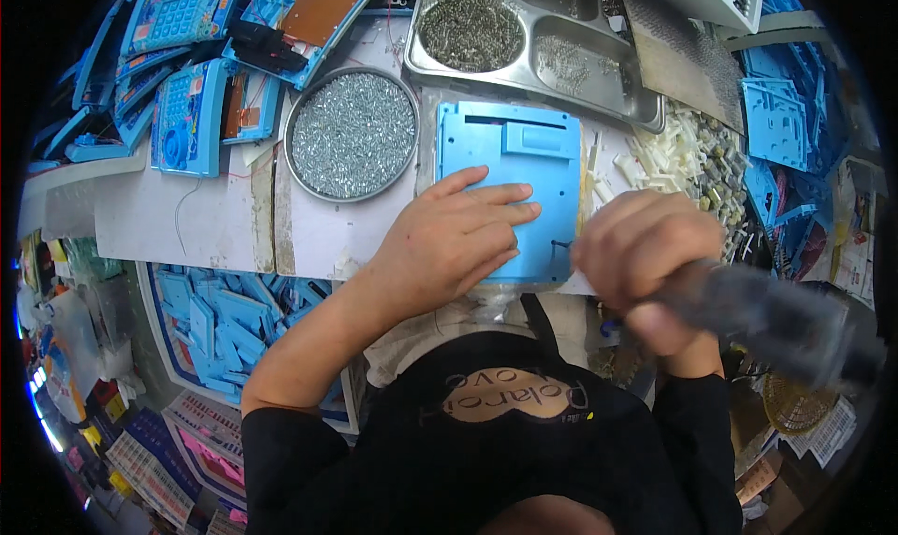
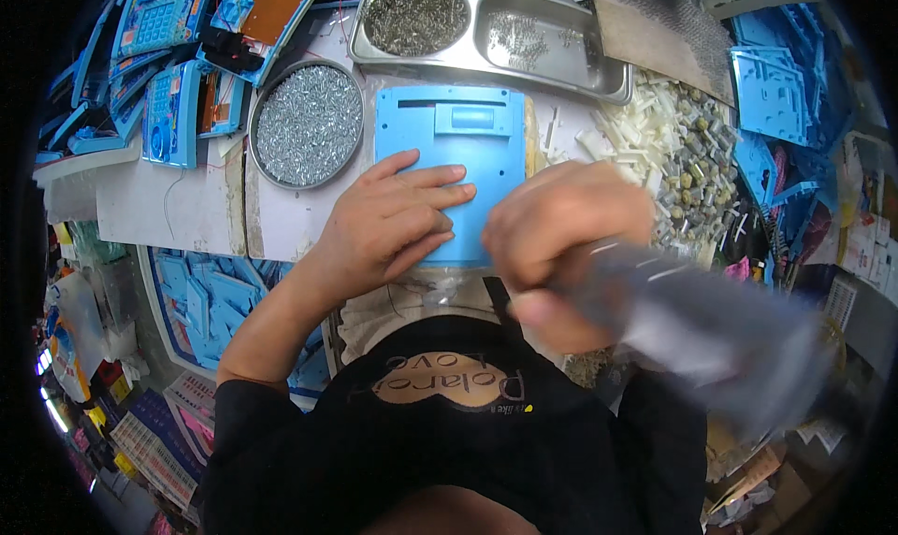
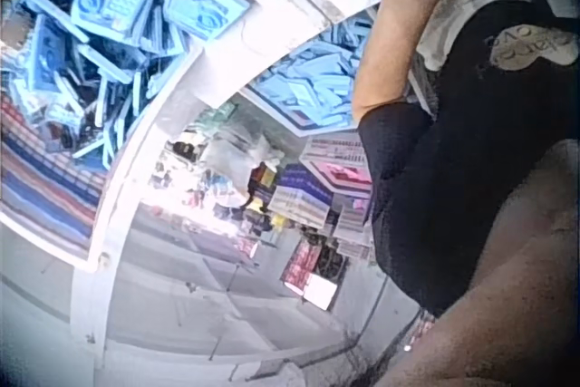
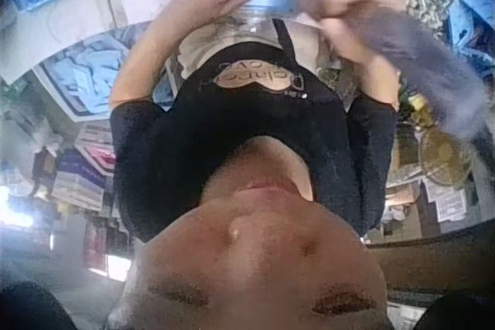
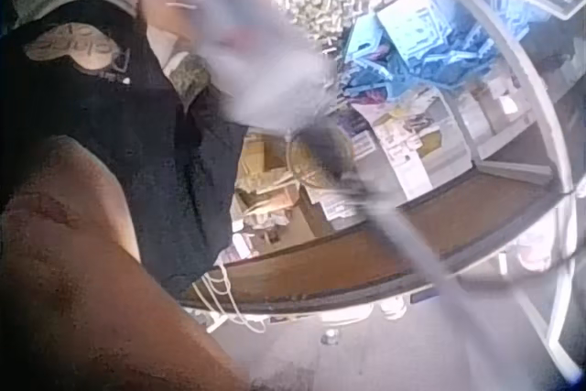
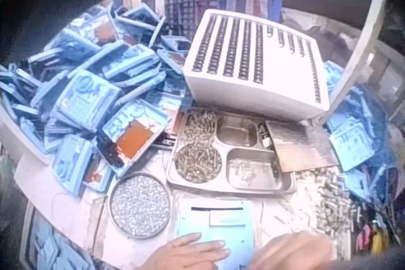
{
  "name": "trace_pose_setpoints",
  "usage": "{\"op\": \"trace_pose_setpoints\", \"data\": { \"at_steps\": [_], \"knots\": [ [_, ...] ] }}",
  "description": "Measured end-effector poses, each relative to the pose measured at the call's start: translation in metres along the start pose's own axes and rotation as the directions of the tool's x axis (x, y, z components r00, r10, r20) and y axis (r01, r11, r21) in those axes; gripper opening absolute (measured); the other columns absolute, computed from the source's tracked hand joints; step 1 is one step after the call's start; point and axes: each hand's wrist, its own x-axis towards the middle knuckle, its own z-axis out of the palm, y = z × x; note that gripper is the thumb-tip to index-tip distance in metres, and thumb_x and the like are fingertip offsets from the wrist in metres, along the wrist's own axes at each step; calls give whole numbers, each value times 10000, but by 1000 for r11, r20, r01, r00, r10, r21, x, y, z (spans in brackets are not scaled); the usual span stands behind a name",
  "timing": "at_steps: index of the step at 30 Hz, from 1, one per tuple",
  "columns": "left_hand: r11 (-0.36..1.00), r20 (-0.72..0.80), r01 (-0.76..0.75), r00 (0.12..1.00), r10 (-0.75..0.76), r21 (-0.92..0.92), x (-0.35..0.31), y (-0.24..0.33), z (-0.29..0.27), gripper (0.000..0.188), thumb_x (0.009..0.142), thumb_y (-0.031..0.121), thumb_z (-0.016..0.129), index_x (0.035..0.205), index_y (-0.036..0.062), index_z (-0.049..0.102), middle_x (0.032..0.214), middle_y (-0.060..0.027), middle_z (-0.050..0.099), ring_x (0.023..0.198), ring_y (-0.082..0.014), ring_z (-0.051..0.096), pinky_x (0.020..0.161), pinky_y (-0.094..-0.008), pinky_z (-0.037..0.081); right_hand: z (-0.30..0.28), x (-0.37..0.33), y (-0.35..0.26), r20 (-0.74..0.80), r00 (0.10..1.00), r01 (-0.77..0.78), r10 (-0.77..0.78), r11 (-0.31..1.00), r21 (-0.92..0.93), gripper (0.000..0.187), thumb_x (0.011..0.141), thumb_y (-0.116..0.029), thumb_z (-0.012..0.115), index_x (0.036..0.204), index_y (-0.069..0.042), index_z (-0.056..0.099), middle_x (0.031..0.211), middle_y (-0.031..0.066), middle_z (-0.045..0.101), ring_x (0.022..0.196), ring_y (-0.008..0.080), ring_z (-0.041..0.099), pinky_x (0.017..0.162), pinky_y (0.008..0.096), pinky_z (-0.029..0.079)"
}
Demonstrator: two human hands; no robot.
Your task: Assemble a blue electronic toy or device housing by installing components and using a power screwdriver and soldering iron.
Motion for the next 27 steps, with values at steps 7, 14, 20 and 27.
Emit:
{"op": "trace_pose_setpoints", "data": {
  "at_steps": [7,14,20,27],
  "knots": [
    [1000,5,-5,1000,5,-31,3,0,-1,101,866,110,755,931,90,679,1253,-32,727,1290,-227,626,1121,-501,426,-14,12,7,-53,998,31,-43,980,-198,228,834,-105,733,767,-48,522,616,53,534,510,219,552,533,345,487],
    [997,40,51,998,-49,-49,1,0,-5,94,876,121,749,934,94,680,1264,-33,724,1308,-221,612,1126,-497,421,-50,47,5,118,987,97,-109,990,103,256,865,-118,695,729,-89,480,612,28,514,498,173,515,502,320,437],
    [997,60,53,997,-50,-57,4,1,-5,82,878,121,742,904,107,666,1269,-39,723,1308,-221,613,1125,-491,419,-62,58,35,-89,995,36,-38,999,-23,278,912,-174,710,856,-91,451,602,2,482,527,125,501,501,276,403],
    [997,37,25,999,-22,-71,4,0,-5,92,869,110,747,913,108,666,1261,-38,725,1298,-222,620,1117,-481,423,-70,70,34,26,996,-77,80,992,-103,270,923,-293,680,883,-103,492,545,-31,456,463,107,436,548,320,410]
  ]
}}
